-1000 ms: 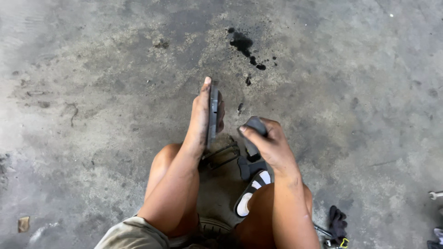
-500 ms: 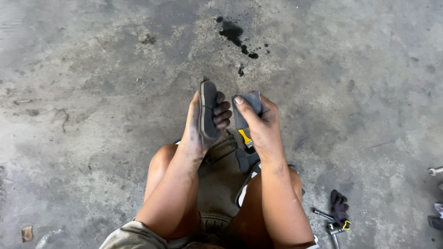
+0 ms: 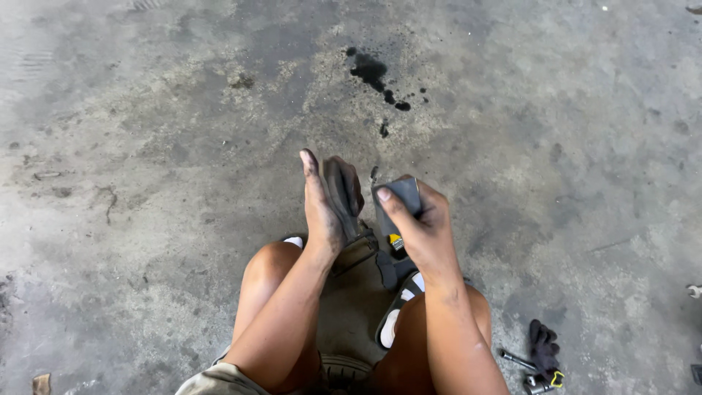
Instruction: The person sits on the workshop floor and sands the surfaces of brake pads by hand, rubbing a sanding block repeatedly across each pad and turning the pads over to work different sides.
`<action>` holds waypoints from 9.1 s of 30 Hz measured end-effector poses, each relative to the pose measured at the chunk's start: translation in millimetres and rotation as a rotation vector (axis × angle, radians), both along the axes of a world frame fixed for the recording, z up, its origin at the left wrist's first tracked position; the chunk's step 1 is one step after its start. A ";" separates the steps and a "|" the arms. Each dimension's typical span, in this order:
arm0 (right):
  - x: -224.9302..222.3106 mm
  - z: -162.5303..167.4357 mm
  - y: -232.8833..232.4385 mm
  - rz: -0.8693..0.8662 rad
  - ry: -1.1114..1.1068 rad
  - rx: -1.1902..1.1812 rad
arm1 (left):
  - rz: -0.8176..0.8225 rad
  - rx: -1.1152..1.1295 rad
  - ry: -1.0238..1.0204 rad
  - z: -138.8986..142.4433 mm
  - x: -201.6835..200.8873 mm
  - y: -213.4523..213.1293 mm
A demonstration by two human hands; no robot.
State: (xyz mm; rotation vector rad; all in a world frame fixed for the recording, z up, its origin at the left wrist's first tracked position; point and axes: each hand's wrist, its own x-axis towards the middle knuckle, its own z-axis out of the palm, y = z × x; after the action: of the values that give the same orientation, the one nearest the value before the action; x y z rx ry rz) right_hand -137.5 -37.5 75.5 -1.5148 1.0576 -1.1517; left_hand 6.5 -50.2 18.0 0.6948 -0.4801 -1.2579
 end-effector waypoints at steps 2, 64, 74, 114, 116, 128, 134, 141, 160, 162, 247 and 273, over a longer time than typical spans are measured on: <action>1.0 5.4 11.5 0.032 -0.013 -0.003 | 0.059 -0.011 -0.098 5.4 -1.4 5.7; 171.6 14.7 99.0 -0.164 0.142 -0.348 | -0.181 0.165 -0.090 62.0 135.1 106.1; 203.7 -17.3 82.1 -0.145 0.140 -0.348 | -0.131 0.169 -0.163 22.5 165.6 82.7; 153.6 -2.8 68.9 -0.137 0.087 -0.305 | -0.192 0.271 -0.302 45.0 128.2 80.4; 154.3 -4.5 66.2 -0.127 -0.006 -0.290 | -0.216 0.303 -0.337 45.8 128.4 78.6; 157.6 -1.3 69.6 -0.139 0.029 -0.269 | -0.258 0.316 -0.271 53.0 130.1 78.8; 152.5 1.7 76.2 -0.168 0.072 -0.298 | -0.234 0.250 -0.217 56.7 123.5 89.6; 141.1 8.5 81.5 -0.173 0.209 -0.303 | -0.230 0.255 -0.170 63.9 114.1 97.3; 146.3 4.1 80.1 -0.151 0.164 -0.303 | -0.229 0.254 -0.141 59.3 119.7 96.1; 145.0 3.7 78.9 -0.150 0.075 -0.263 | -0.216 0.267 -0.145 59.6 115.9 95.8; 151.7 -25.5 66.4 -0.221 0.164 -0.330 | -0.270 0.254 -0.039 14.4 112.9 73.5; 71.5 10.1 84.3 -0.220 0.113 -0.215 | -0.201 0.280 -0.020 20.6 23.7 76.2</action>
State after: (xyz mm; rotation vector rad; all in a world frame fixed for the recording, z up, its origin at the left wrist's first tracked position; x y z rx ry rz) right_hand -66.1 46.8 85.6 -1.6771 1.2327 -1.3818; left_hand 30.2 26.0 38.6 0.9121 -0.4016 -1.5266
